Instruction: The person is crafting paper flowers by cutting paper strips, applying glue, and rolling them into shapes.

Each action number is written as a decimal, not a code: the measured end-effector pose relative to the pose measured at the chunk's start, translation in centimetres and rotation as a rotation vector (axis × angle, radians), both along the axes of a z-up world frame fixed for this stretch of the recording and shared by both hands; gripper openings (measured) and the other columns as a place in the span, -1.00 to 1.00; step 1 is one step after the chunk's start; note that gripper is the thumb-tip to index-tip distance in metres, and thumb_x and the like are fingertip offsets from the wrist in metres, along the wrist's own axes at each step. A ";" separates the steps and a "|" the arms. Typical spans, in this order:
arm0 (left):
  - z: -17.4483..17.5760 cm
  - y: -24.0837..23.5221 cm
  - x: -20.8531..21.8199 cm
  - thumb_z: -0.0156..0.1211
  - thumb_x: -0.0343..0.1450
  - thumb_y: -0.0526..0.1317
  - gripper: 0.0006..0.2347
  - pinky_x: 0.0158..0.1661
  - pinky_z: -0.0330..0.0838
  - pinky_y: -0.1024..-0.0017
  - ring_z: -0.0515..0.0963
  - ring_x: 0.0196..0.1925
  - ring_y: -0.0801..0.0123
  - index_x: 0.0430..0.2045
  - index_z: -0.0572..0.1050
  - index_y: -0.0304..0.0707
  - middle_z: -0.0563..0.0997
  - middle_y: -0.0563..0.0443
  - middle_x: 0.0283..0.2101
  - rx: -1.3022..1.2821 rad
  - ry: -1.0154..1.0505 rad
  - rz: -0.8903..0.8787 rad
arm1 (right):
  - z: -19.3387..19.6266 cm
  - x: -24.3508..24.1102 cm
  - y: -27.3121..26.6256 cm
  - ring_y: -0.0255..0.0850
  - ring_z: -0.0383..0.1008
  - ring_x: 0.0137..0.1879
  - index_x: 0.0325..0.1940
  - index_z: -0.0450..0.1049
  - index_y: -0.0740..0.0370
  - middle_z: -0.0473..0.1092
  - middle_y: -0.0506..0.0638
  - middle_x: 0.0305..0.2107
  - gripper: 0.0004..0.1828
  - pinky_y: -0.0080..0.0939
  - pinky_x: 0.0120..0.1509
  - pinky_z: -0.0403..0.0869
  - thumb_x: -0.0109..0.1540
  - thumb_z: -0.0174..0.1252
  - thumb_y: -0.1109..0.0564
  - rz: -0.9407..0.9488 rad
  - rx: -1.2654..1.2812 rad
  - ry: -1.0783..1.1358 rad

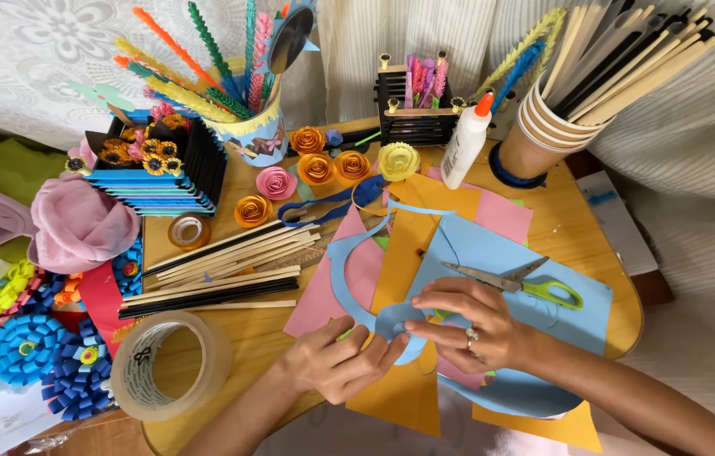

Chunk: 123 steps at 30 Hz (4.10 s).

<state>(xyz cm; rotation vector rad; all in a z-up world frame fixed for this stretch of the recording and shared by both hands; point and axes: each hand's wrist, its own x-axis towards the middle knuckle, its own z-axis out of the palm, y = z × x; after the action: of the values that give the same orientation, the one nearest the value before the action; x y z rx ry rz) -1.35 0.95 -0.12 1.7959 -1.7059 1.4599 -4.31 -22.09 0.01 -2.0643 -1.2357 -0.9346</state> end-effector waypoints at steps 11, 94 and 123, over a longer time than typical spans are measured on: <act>-1.9 -0.6 0.5 0.16 0.35 -0.01 -0.69 -0.25 0.45 0.34 0.51 -0.25 0.25 -0.32 0.48 -0.32 0.56 -0.04 -0.22 -0.210 0.842 -0.144 | 0.6 0.0 -0.4 -0.03 0.43 0.04 0.08 0.31 0.18 0.32 0.13 -0.04 -0.66 -0.06 0.10 0.41 0.21 0.10 0.21 -0.056 0.090 0.290; -5.1 -3.7 7.5 0.45 0.10 -0.29 -0.64 -0.31 0.63 0.42 0.66 -0.38 0.27 -0.33 0.52 -0.56 0.62 -0.21 -0.46 -0.656 2.268 -0.153 | -3.6 7.8 0.2 -0.12 0.48 -0.21 0.08 0.30 0.44 0.36 0.14 -0.32 -0.66 -0.06 -0.19 0.58 0.29 -0.04 0.17 0.011 0.696 1.318; -0.9 -2.9 5.7 0.38 0.12 -0.26 -0.67 -0.24 0.51 0.36 0.61 -0.37 0.29 -0.25 0.57 -0.27 0.63 -0.11 -0.38 -0.090 2.105 -0.141 | -2.7 7.8 -0.3 -0.10 0.47 -0.09 0.09 0.30 0.45 0.36 0.20 -0.23 -0.66 -0.06 -0.10 0.57 0.25 0.05 0.24 -0.015 0.564 1.172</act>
<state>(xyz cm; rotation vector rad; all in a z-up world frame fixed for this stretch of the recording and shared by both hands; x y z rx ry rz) 4.31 -1.96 -0.99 1.6098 -0.4397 -0.6301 3.47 -22.41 -2.73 -1.6501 -0.2669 0.0445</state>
